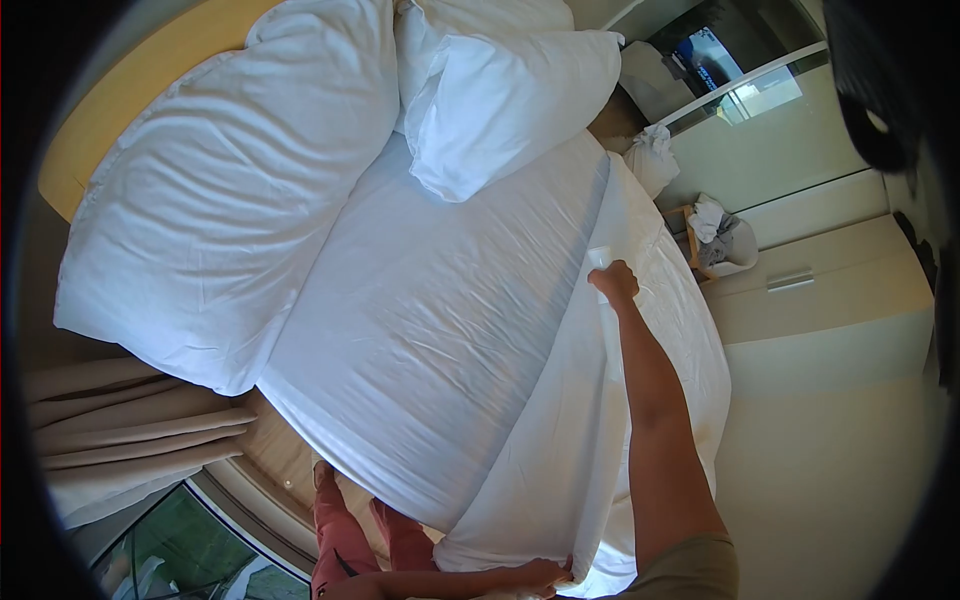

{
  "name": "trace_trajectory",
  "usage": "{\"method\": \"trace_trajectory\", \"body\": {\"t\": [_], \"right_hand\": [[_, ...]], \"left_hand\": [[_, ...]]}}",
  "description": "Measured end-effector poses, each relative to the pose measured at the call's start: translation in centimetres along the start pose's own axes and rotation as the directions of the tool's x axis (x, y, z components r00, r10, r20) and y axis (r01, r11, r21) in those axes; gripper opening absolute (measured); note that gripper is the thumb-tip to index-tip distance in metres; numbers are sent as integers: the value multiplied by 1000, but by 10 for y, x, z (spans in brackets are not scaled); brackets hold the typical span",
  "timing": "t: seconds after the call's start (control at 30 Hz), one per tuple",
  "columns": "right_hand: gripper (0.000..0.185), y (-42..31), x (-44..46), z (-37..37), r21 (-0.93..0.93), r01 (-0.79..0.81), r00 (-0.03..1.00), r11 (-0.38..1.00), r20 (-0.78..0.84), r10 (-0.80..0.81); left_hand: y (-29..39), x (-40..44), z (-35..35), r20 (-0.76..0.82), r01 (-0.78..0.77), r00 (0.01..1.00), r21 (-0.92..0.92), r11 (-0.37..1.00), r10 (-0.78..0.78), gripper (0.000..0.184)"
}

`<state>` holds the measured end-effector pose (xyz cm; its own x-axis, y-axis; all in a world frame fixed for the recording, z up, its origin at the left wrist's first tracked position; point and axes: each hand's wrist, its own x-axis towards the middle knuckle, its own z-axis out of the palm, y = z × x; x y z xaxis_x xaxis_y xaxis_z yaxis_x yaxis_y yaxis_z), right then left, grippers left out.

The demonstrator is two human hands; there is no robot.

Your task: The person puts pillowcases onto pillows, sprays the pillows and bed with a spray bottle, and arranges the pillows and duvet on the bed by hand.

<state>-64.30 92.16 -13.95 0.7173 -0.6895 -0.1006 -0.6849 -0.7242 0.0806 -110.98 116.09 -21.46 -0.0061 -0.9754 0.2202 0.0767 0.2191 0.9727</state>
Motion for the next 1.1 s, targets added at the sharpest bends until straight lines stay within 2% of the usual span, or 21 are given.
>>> {"method": "trace_trajectory", "body": {"t": [0.03,0.13,0.17,0.2,0.27,0.3,0.37,0.47,0.53,0.6,0.63,0.7,0.73,0.8,0.87,0.9,0.93,1.03,1.07,1.1], "right_hand": [[53,-7,17,1,2,11,1000,1000,-5,-11],[46,-20,45,5,180,-139,985,974,-75,154],[45,-23,47,-3,283,-184,977,941,-50,206],[45,-20,62,5,279,-181,978,943,-47,201],[44,2,104,26,509,-142,969,849,-103,224],[44,10,115,31,499,-152,970,853,-89,225],[45,24,130,40,780,-135,975,611,-6,224],[46,42,134,42,838,-148,973,526,30,227],[41,39,105,25,843,-157,963,515,16,268],[33,35,71,7,915,-208,973,346,231,-25],[33,28,54,-1,918,-207,973,337,228,-24],[29,10,12,-17,853,-264,893,450,392,-220],[30,-1,-15,-29,891,-253,879,377,375,-295],[27,-10,-40,-21,936,-144,895,322,262,-361],[23,-17,-69,-7,927,-100,925,362,221,-309],[20,-23,-89,-7,891,-110,925,441,255,-284],[19,-27,-112,-9,847,-125,923,517,291,-253],[18,-29,-184,-38,790,-211,820,575,463,-336],[18,-28,-207,-62,797,-222,826,561,460,-326],[19,-24,-232,-87,850,-242,794,467,450,-408]], "left_hand": [[-9,3,1,-3,-6,1000,-29,1000,5,34],[-28,17,6,21,19,1000,-91,996,-17,34],[-33,20,7,29,24,999,-104,994,-21,34],[-37,24,9,36,29,999,-115,993,-25,34],[-43,29,13,43,36,999,-136,990,-31,33],[-44,30,16,46,40,998,-148,988,-34,33],[-45,30,21,58,47,998,-166,985,-38,33],[-41,30,26,83,47,996,-171,984,-33,33],[-36,28,25,97,45,995,-164,985,-30,33],[-32,25,25,103,39,994,-149,988,-24,32],[-29,23,24,105,33,994,-137,990,-18,32],[-15,14,16,109,27,994,-121,992,-14,32],[-4,8,6,109,45,993,-102,994,-34,32],[30,-7,-25,106,82,992,-65,994,-75,31],[55,-27,-41,101,123,988,-28,992,-120,30],[54,-38,-41,65,71,995,-32,997,-69,38],[62,-49,-44,74,81,994,-27,996,-78,38],[82,-86,-59,-103,104,990,26,994,-100,35],[96,-102,-75,-109,141,985,56,988,-134,33],[89,-119,-80,-163,131,980,84,988,-116,33]]}}
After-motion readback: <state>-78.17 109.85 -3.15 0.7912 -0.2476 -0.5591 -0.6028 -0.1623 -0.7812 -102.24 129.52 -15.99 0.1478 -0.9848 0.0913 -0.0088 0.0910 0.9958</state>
